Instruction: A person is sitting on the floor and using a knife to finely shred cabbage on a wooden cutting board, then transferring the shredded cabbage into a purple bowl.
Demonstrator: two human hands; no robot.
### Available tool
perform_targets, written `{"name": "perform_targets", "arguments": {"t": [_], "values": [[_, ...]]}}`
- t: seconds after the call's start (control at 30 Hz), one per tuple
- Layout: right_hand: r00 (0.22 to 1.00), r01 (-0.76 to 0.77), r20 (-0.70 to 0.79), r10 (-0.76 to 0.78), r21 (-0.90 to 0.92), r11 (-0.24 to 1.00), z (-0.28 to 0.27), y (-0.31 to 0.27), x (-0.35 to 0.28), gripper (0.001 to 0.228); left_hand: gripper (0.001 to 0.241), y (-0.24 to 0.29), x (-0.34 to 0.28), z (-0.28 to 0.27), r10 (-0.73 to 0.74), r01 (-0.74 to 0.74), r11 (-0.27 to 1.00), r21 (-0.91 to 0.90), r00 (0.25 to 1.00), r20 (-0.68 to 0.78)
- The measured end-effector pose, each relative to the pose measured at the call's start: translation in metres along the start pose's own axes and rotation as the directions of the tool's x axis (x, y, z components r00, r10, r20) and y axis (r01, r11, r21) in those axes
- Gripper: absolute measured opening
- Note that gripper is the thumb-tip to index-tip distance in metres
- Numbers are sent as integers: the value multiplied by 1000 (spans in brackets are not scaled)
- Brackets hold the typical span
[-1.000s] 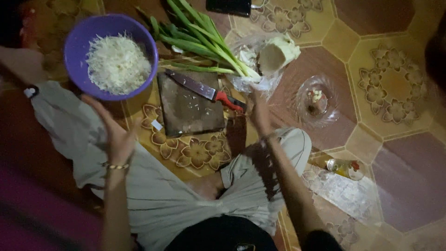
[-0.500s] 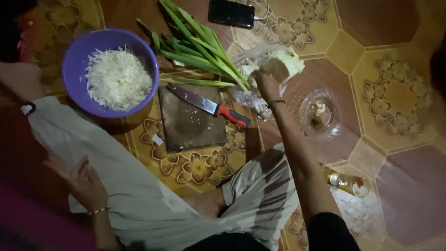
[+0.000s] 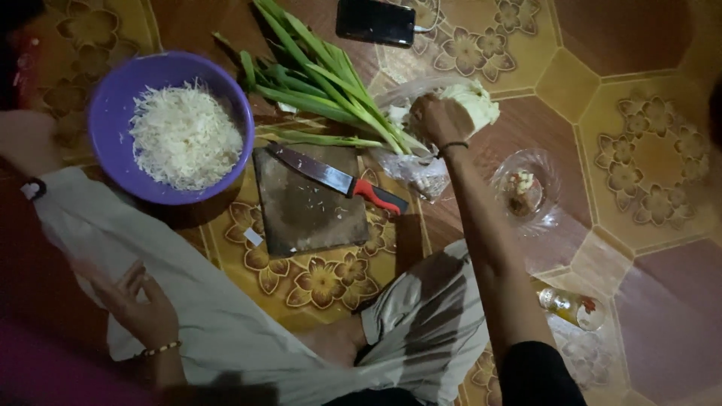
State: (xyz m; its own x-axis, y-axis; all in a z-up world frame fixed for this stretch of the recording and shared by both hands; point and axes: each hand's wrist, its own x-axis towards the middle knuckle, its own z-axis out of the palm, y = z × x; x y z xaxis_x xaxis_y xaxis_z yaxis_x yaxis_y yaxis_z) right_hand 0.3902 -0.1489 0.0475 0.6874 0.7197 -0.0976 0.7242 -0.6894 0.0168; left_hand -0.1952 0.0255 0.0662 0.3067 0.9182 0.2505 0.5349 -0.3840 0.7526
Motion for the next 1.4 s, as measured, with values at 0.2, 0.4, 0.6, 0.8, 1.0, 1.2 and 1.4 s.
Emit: {"name": "perform_targets", "arguments": {"t": [0.2,0.4,0.6,0.8,1.0,1.2,1.4], "values": [[993,77,-108,-57,187,979,129,26,63,12,101,11,8,2,-31,32,999,24,999,-9],[1000,15,-11,-12,416,909,106,12,49,22,86,5,3,6,55,-55,998,37,998,-11],[957,234,-228,-178,245,941,98,21,12,43,95,8,4,7,-31,30,992,121,1000,3],[919,370,-258,-297,309,876,100,14,3,37,89,-2,1,11,5,-5,994,105,1000,0],[959,274,96,-266,-82,958,51,-4,24,46,95,15,5,9,52,-53,979,197,999,10],[973,188,71,-219,306,933,45,-5,30,40,91,9,6,12,61,-60,979,196,998,5],[969,227,-211,-126,571,789,106,9,45,56,96,8,4,11,35,-39,982,184,999,27]]}}
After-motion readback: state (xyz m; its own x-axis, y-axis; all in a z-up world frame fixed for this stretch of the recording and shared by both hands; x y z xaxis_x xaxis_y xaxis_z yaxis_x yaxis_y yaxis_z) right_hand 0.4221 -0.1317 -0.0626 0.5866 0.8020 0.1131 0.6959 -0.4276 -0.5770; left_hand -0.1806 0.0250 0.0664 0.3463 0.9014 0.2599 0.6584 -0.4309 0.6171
